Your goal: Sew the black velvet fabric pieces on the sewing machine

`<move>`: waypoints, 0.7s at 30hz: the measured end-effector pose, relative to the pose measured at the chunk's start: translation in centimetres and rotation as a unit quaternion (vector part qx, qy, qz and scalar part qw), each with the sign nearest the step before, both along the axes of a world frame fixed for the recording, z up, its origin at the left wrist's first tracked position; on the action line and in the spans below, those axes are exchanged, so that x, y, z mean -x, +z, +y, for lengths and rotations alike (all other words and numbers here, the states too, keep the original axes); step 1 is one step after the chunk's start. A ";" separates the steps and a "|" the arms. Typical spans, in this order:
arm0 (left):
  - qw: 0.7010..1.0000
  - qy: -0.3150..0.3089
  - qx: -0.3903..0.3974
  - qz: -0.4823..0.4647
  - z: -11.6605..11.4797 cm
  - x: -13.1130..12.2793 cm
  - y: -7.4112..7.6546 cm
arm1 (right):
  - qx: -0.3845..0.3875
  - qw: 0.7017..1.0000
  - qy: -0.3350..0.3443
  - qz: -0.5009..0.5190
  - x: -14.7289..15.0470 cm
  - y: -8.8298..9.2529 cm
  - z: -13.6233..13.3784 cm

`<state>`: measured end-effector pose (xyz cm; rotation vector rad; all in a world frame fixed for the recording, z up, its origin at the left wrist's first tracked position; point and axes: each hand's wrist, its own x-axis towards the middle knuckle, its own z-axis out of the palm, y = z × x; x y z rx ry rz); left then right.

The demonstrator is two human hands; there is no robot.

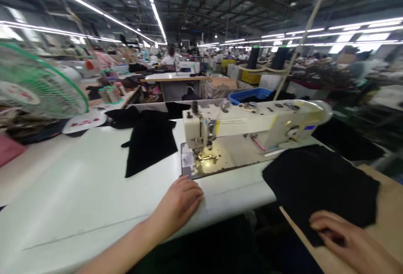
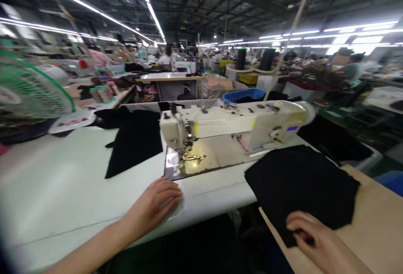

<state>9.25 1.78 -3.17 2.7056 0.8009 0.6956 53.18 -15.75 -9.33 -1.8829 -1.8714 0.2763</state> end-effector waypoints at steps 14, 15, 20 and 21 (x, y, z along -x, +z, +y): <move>0.989 -0.127 -0.076 -0.021 0.3 -4.9 -0.5 | -0.030 0.980 -0.103 0.168 0.2 3.4 0.4; 0.989 -0.124 -0.073 -0.025 0.2 -5.2 -0.6 | -0.046 0.959 -0.153 0.235 -0.5 3.8 0.5; 0.989 -0.129 -0.060 -0.040 -0.2 -7.0 -1.0 | -0.183 0.779 -0.345 0.491 -5.4 6.9 1.8; 0.988 -0.132 -0.064 -0.047 -0.4 -7.4 -0.9 | -0.216 0.754 -0.352 0.510 -6.4 7.6 2.1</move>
